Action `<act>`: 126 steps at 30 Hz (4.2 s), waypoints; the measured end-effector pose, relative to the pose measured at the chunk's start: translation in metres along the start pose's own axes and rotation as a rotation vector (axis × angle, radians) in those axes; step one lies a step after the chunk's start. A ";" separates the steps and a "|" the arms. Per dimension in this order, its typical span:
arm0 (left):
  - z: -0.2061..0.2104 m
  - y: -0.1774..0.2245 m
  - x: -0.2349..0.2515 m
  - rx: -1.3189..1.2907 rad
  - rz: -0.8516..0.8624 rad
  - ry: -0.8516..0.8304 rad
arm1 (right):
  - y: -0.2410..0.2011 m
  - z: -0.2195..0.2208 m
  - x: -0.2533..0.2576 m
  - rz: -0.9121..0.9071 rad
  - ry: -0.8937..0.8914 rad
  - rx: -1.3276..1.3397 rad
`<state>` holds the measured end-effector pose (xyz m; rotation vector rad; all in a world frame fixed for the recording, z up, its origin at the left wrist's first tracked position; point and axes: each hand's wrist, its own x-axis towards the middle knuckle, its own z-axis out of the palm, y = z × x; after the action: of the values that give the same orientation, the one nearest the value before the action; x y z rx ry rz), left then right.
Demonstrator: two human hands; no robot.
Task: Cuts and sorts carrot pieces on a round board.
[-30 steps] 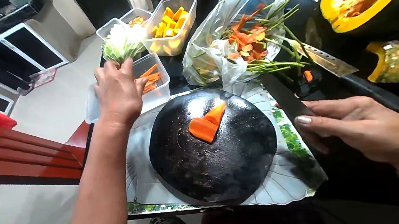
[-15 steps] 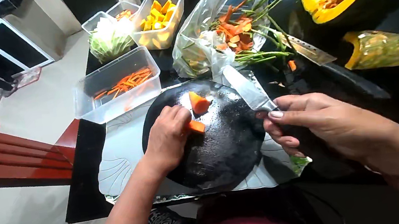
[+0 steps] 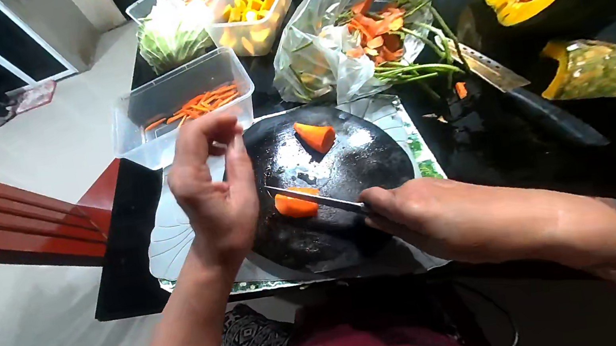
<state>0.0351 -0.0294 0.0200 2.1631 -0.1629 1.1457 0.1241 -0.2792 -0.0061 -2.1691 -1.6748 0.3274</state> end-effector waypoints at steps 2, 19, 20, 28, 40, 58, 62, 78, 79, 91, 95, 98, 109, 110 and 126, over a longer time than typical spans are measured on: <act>0.014 0.004 0.016 0.011 0.019 0.036 | 0.001 -0.003 0.006 -0.023 -0.023 -0.055; 0.068 -0.022 0.009 0.264 -0.159 -0.410 | 0.013 -0.007 0.022 -0.051 -0.080 -0.130; 0.069 -0.023 0.009 0.262 -0.150 -0.420 | 0.014 -0.006 0.022 -0.055 -0.076 -0.130; 0.070 -0.028 0.002 0.231 -0.279 -0.560 | 0.014 -0.001 0.030 -0.052 -0.157 -0.168; 0.065 -0.034 0.003 0.135 -0.272 -0.407 | -0.008 -0.021 0.045 0.205 -0.445 -0.074; 0.029 -0.016 -0.081 -0.029 -0.062 -0.367 | -0.001 -0.008 0.014 0.204 -0.183 0.259; 0.028 -0.018 -0.086 -0.089 -0.081 -0.327 | 0.005 -0.015 0.008 0.198 -0.055 0.431; 0.031 -0.001 -0.004 -0.084 -0.018 0.205 | -0.004 0.000 -0.003 0.003 -0.001 0.016; 0.033 -0.001 -0.004 -0.081 -0.020 0.197 | -0.004 0.000 -0.004 0.034 0.005 0.018; 0.039 -0.014 -0.066 0.032 -0.217 -0.327 | 0.047 0.000 0.007 0.395 0.484 1.130; 0.042 -0.012 -0.070 0.176 -0.168 -0.478 | 0.056 0.011 0.012 0.398 0.569 1.361; 0.043 -0.012 -0.071 0.181 -0.142 -0.473 | 0.056 0.014 0.012 0.380 0.576 1.374; 0.044 -0.007 -0.075 0.229 -0.093 -0.352 | 0.055 0.026 0.017 0.242 0.588 1.132; 0.044 -0.007 -0.075 0.232 -0.088 -0.351 | 0.054 0.027 0.017 0.239 0.591 1.120; 0.042 -0.006 -0.077 0.257 -0.062 -0.367 | 0.057 0.032 0.016 0.226 0.612 1.039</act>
<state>0.0202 -0.0653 -0.0587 2.5760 -0.1127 0.7583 0.1651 -0.2709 -0.0584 -1.4197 -0.6578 0.4121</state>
